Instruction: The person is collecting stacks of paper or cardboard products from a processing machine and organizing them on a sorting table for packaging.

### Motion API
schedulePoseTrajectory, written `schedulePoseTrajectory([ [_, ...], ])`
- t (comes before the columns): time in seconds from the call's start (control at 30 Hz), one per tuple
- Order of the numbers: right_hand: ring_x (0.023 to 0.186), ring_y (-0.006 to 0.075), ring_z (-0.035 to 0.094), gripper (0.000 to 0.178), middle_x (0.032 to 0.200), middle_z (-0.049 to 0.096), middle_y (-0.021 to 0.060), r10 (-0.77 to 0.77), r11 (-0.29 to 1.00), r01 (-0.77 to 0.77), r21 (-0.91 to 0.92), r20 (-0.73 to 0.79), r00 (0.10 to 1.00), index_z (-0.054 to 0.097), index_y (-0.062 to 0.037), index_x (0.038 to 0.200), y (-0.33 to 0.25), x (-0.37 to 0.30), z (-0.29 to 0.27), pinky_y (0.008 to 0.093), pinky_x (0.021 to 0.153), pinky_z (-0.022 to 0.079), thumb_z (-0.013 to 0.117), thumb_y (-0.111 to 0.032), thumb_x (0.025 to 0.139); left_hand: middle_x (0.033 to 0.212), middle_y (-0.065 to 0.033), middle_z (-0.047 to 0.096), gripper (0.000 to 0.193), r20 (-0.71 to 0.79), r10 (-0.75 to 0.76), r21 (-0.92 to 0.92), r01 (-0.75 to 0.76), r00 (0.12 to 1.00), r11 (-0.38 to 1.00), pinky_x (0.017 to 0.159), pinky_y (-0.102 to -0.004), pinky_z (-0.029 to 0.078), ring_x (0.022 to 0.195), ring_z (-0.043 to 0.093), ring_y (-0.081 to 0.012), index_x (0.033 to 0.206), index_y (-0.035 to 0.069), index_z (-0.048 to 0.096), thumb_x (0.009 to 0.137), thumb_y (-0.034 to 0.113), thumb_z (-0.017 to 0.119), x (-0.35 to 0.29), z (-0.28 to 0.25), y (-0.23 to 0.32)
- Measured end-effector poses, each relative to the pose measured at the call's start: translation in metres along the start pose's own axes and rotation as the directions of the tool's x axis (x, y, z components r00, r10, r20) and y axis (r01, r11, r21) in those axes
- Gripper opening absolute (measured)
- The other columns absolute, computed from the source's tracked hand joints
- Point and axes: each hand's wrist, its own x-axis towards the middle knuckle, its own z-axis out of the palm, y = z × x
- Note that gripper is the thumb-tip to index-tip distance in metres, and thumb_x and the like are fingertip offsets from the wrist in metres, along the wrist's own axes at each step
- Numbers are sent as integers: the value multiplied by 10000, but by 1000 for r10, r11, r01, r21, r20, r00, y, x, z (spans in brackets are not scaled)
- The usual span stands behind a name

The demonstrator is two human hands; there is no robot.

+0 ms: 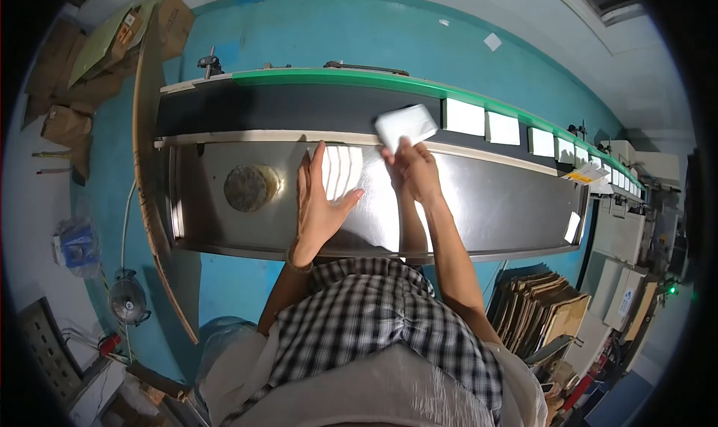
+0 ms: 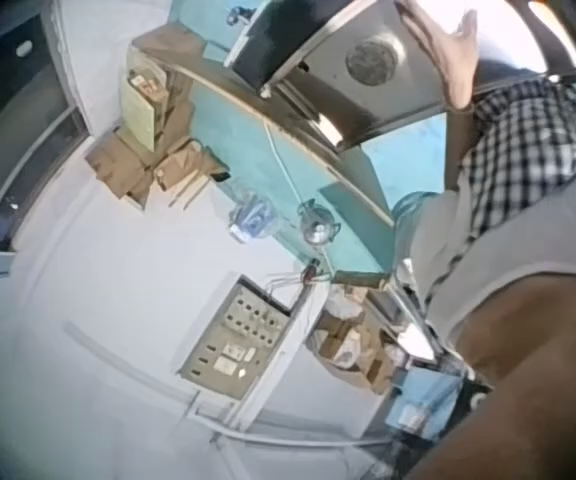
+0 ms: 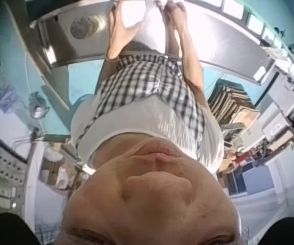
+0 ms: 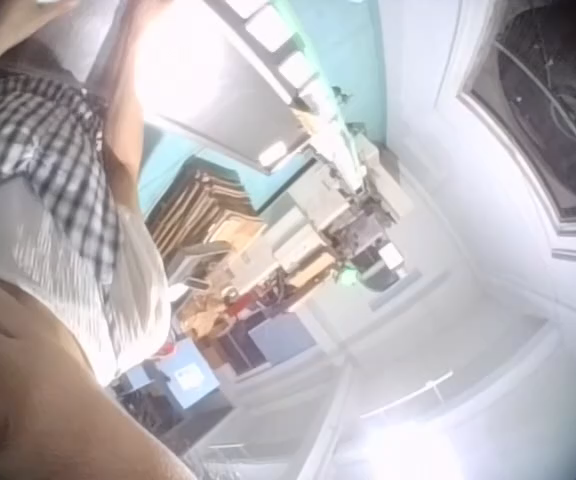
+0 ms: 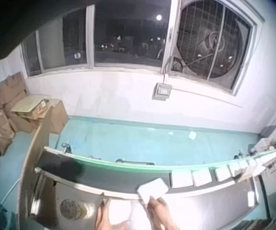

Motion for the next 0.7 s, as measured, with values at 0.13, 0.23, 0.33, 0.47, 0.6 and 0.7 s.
schedulePoseTrajectory([
  [0.13, 870, 150, 654, 479, 1021, 661, 103, -56, 892, 111, -437, 136, 989, 611, 17, 1185, 9, -26, 11, 247, 760, 515, 661, -407, 967, 1442, -278, 421, 896, -73, -60, -384, 28, 995, 923, 1056, -433, 427, 1298, 499, -373, 1530, -32, 197, 883, 224, 761, -1, 23, -19],
  [0.23, 952, 162, 608, 543, 1111, 663, 129, 16, 678, 138, -722, 203, 979, 578, 53, 1270, 19, -42, 24, 292, 850, 494, 631, -407, 987, 1406, -275, 463, 930, 53, -154, -289, 163, 987, 944, 1050, -437, 432, 1272, 518, -387, 1526, -58, 157, 884, 246, 758, -3, 26, -24],
  [0.33, 968, 155, 603, 542, 1113, 667, 115, 124, 834, 13, -552, 210, 970, 577, 47, 1283, 19, -45, 26, 285, 864, 489, 630, -404, 988, 1417, -280, 436, 996, -9, -117, -229, 112, 993, 967, 1066, -443, 413, 1307, 477, -385, 1515, -76, 173, 827, 264, 809, -9, 26, -22],
  [0.47, 789, 67, 580, 396, 941, 678, 41, 312, 807, -134, -575, 224, 923, 638, -23, 1223, 15, -45, 9, 231, 683, 486, 693, -300, 946, 1424, -276, 421, 1023, -67, -122, -219, 105, 990, 970, 1091, -441, 392, 1336, 441, -373, 1504, -79, 215, 769, 240, 850, -9, 24, -32],
  [0.6, 700, 107, 613, 210, 828, 657, 65, 81, 984, -66, -168, 84, 993, 619, 5, 1037, 7, -6, -6, 256, 645, 517, 687, -172, 948, 1440, -278, 429, 946, -33, -177, -266, 162, 984, 950, 1109, -424, 379, 1347, 445, -362, 1500, -76, 235, 819, 236, 813, -7, 21, -20],
  [0.7, 808, 137, 641, 377, 921, 664, 71, -14, 971, 25, -238, 49, 999, 612, 2, 1078, -6, -8, 11, 256, 770, 514, 663, -356, 975, 1457, -285, 427, 829, -22, -158, -323, 143, 987, 936, 1111, -419, 374, 1353, 452, -355, 1493, -78, 259, 904, 262, 733, -8, 24, -23],
])
